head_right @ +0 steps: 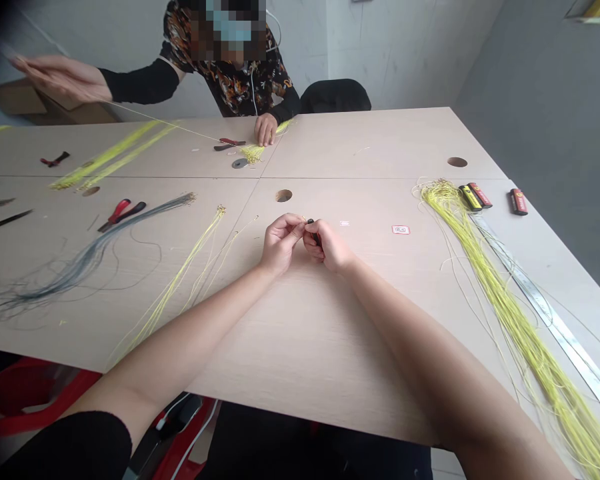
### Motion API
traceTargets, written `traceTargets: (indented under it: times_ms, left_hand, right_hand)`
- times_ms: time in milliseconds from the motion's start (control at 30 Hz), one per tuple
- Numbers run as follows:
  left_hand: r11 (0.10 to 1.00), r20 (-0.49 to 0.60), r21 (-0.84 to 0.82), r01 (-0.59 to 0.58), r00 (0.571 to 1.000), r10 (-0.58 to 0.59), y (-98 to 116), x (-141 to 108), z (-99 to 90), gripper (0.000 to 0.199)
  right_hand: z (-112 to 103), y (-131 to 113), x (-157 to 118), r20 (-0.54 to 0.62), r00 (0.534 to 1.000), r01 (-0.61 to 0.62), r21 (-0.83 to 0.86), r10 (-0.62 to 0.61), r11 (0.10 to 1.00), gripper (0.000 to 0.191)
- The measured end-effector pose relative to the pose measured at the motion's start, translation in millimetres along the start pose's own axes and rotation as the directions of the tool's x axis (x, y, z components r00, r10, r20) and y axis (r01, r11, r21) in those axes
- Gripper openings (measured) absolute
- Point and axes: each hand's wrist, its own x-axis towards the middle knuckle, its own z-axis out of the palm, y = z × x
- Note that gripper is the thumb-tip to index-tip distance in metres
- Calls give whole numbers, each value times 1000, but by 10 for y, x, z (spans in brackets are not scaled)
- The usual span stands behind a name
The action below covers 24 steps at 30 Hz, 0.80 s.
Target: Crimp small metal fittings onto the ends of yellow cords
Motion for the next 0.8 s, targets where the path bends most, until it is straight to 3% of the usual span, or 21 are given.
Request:
traceTargets:
  times_ms: [300, 500, 600, 800]
  left_hand:
    - [992, -98, -49, 115, 988, -120, 27, 3, 17, 21]
    - [986, -127, -43, 162, 978, -166, 6, 8, 12, 18]
    - [984, -119, -39, 176, 976, -180, 4, 7, 9, 16]
    - [984, -99, -48, 169, 980, -173, 11, 4, 16, 16]
  right_hand:
    - [-33, 17, 1, -65, 994, 87, 72, -83, 994, 40]
    - [-103, 54, -1, -286, 889, 373, 2, -357, 928, 22]
    - [-136, 54, 2, -311, 871, 393, -26, -381, 919, 19]
    - [-115, 40, -4, -285, 884, 367, -69, -370, 928, 21]
